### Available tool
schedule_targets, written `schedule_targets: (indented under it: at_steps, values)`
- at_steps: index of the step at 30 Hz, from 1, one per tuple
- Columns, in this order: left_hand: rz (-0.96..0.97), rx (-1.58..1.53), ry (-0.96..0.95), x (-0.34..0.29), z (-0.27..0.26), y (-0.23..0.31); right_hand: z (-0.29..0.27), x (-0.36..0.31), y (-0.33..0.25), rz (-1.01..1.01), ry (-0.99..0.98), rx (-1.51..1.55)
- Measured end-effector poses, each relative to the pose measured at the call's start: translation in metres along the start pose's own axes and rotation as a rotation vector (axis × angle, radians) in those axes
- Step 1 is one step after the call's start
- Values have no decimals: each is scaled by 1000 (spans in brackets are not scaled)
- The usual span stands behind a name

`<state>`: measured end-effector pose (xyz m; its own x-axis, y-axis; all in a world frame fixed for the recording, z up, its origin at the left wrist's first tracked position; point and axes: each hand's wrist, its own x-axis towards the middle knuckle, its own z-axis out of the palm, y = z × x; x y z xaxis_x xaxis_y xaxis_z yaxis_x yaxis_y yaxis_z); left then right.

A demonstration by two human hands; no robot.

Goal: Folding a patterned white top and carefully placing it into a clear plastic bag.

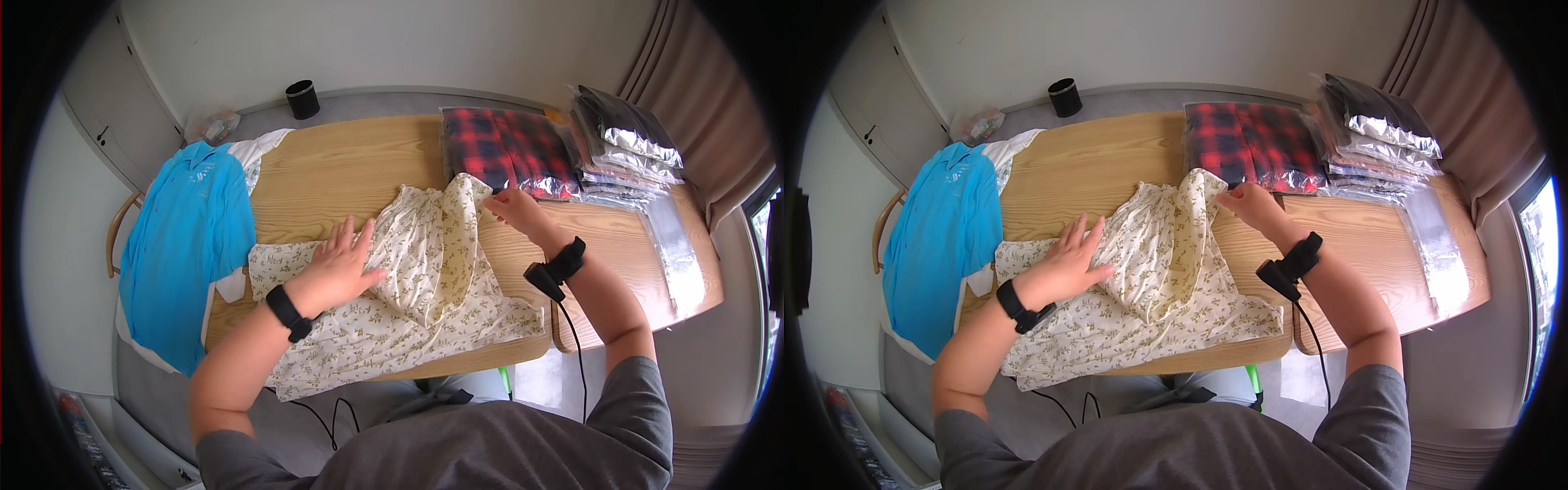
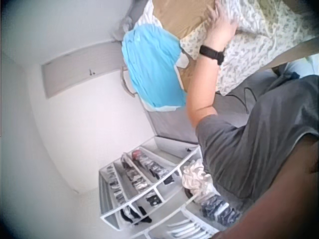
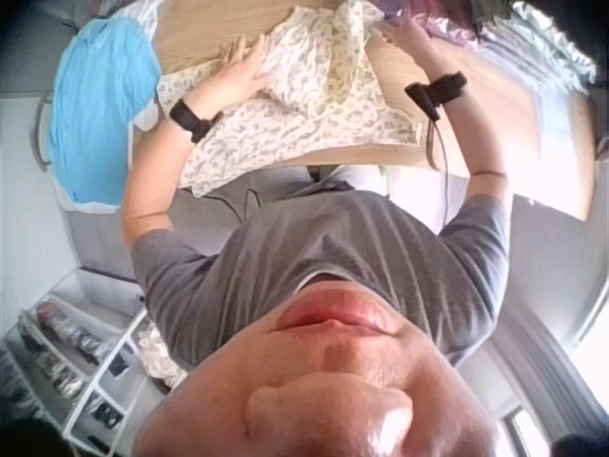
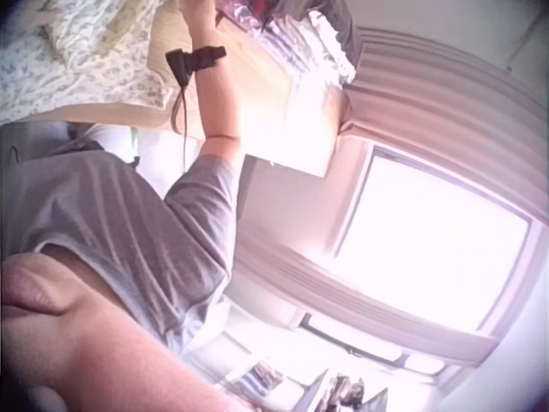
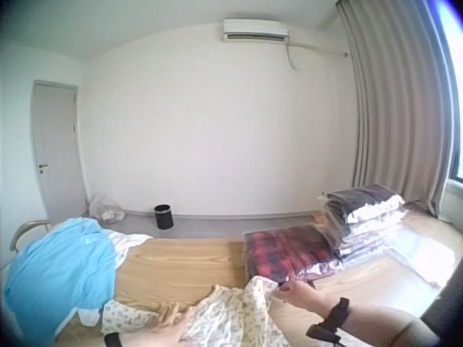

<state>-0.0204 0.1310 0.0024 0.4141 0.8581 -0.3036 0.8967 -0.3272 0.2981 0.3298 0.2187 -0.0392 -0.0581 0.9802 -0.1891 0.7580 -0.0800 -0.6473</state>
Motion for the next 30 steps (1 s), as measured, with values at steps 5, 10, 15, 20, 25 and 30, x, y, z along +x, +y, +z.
schedule_targets:
  at_steps: [5, 10, 15, 20, 25, 30]
  values:
    - [-55, -49, -129, -34, 33, -31, -3, 17, 2, 360, -275, 927]
    - [-96, 22, -143, -41, 51, -34, 7, 35, 11, 356, -225, 964]
    - [-108, 34, -163, -45, 49, -36, 1, 28, 7, 343, -174, 979]
    - [-38, -241, -192, -58, 46, -2, -12, -30, 51, 165, -429, 885]
    - [235, -114, 88, -39, 41, 135, -47, -101, 102, 118, -232, 734]
    - [470, -4, 81, -17, 118, 219, -53, -139, 144, 138, -240, 693]
